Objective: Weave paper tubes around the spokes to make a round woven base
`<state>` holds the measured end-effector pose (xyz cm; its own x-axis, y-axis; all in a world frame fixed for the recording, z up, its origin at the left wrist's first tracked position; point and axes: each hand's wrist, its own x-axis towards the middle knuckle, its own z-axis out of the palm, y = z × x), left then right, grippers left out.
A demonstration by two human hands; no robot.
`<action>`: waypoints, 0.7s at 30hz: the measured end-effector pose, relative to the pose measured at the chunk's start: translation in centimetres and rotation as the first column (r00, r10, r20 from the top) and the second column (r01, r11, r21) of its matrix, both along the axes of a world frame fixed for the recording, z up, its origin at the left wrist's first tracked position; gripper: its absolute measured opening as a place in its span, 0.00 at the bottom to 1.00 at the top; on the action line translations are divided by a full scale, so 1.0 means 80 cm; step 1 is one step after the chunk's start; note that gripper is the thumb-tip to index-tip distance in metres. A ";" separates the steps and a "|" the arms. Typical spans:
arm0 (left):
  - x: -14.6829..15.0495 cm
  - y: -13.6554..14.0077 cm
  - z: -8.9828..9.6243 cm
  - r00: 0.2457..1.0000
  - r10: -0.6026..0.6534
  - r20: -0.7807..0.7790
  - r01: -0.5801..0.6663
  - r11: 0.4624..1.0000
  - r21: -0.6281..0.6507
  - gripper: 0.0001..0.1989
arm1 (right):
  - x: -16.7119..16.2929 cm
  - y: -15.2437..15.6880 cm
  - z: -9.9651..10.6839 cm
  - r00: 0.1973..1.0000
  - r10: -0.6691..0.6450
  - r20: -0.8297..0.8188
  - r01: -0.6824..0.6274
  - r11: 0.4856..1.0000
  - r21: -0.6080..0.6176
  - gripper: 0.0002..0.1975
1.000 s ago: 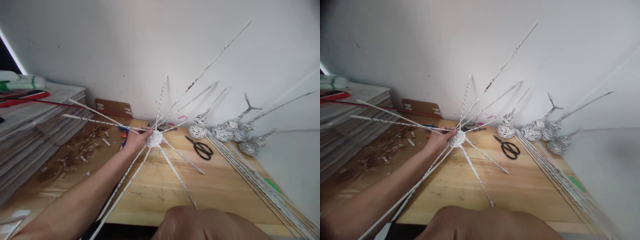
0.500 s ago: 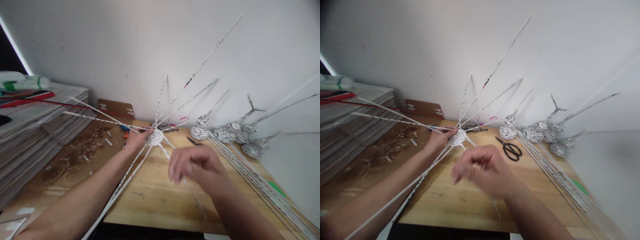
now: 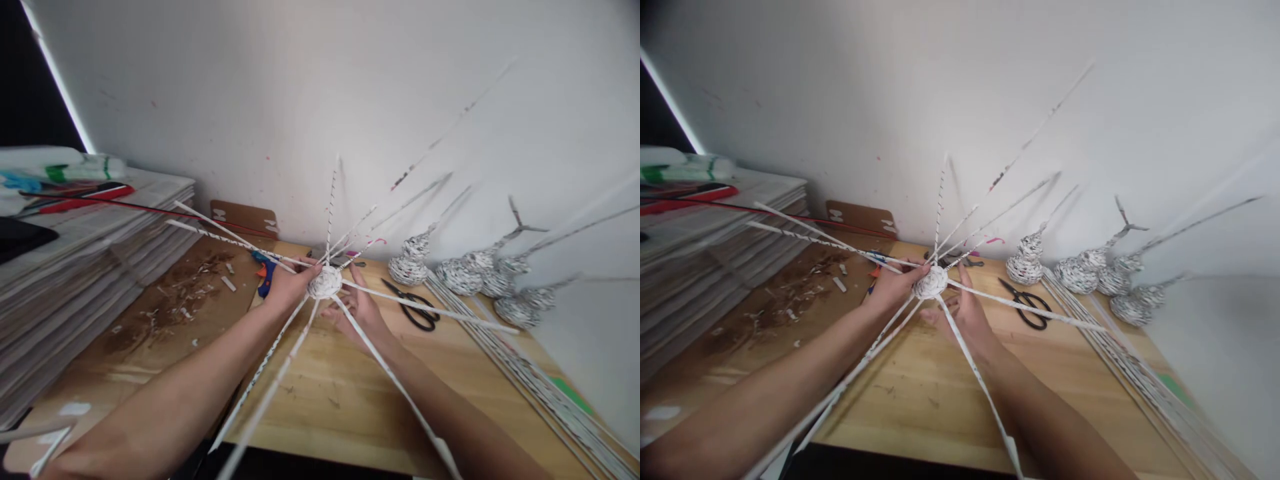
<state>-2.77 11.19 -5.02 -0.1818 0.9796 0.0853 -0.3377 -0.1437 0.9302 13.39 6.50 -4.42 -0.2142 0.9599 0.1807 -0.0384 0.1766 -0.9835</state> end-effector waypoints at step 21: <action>0.019 -0.018 -0.008 0.976 -0.117 -0.186 0.116 0.993 -0.018 0.07 | -0.031 0.021 -0.023 0.836 -0.378 -0.398 0.330 0.926 -0.186 0.15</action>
<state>-1.23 9.78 -5.68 -0.0482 0.9938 0.1004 -0.1724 -0.1073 0.9792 10.90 8.20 -6.30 0.2168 0.9738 0.0692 -0.4056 0.1543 -0.9009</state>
